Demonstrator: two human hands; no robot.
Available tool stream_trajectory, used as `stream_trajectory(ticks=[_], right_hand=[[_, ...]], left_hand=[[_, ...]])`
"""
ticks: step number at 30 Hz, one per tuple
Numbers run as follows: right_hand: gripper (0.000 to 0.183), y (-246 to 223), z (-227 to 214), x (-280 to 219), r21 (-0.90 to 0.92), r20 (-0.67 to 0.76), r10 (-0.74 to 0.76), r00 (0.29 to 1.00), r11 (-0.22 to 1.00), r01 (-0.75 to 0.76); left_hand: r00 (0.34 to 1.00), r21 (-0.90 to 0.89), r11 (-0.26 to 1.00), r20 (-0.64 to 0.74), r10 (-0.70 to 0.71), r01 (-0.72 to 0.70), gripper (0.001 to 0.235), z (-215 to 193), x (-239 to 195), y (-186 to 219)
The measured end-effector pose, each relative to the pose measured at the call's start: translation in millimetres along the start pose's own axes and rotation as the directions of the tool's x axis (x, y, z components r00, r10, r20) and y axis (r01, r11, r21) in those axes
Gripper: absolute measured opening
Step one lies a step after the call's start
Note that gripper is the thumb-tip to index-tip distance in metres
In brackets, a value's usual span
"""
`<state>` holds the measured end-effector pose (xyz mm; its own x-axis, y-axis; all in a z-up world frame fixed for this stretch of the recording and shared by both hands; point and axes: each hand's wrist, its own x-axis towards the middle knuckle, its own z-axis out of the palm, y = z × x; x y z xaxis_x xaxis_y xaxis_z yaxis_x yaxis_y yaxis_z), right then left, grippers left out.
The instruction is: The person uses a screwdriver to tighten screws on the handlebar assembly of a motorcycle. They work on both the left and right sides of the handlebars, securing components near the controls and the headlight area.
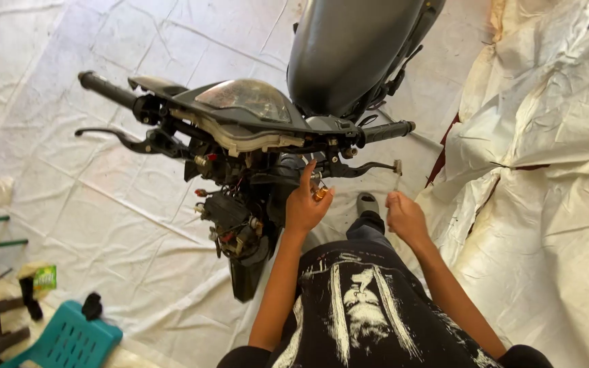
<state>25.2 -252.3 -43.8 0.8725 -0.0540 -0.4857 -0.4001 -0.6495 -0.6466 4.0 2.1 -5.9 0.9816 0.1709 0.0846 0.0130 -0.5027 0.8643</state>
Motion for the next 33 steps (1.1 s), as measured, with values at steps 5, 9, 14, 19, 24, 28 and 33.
stream_trajectory(ticks=[5,9,14,19,24,28,33], right_hand=[[0.046,-51.4,25.5,-22.7,-0.231,0.075,-0.096,0.993,0.967,0.111],[0.050,-24.5,23.1,-11.5,-0.181,-0.007,-0.024,1.000,0.983,0.023],[0.049,-33.0,20.9,-20.1,-0.119,-0.047,-0.055,0.997,0.992,0.049],[0.052,-34.9,29.0,-22.2,-0.199,-0.014,-0.116,0.993,0.974,0.111],[0.050,-24.8,15.7,-25.8,0.034,-0.047,0.025,0.999,0.999,-0.024],[0.053,-42.0,31.1,-11.9,-0.079,-0.024,-0.056,0.998,0.995,0.054],[0.044,-18.8,39.2,3.8,0.046,-0.068,0.009,0.998,0.999,-0.006]], left_hand=[[0.997,-0.043,0.999,0.072,-0.022,0.026,0.076,-8.7,-3.9,8.7],[0.989,-0.022,0.998,0.137,-0.055,0.059,0.081,-18.5,-2.3,5.0],[0.985,0.000,0.998,0.162,-0.063,0.064,0.082,-17.7,0.9,-2.8],[0.984,-0.012,1.000,0.179,0.013,-0.011,0.082,-26.7,-0.4,0.9],[0.988,-0.015,0.996,0.131,-0.086,0.089,0.082,-17.2,-7.4,1.7],[0.991,-0.046,0.995,0.105,-0.087,0.092,0.083,-11.2,-5.0,1.0],[0.990,0.014,0.997,0.116,-0.076,0.075,0.080,-17.4,-7.1,-0.6]])
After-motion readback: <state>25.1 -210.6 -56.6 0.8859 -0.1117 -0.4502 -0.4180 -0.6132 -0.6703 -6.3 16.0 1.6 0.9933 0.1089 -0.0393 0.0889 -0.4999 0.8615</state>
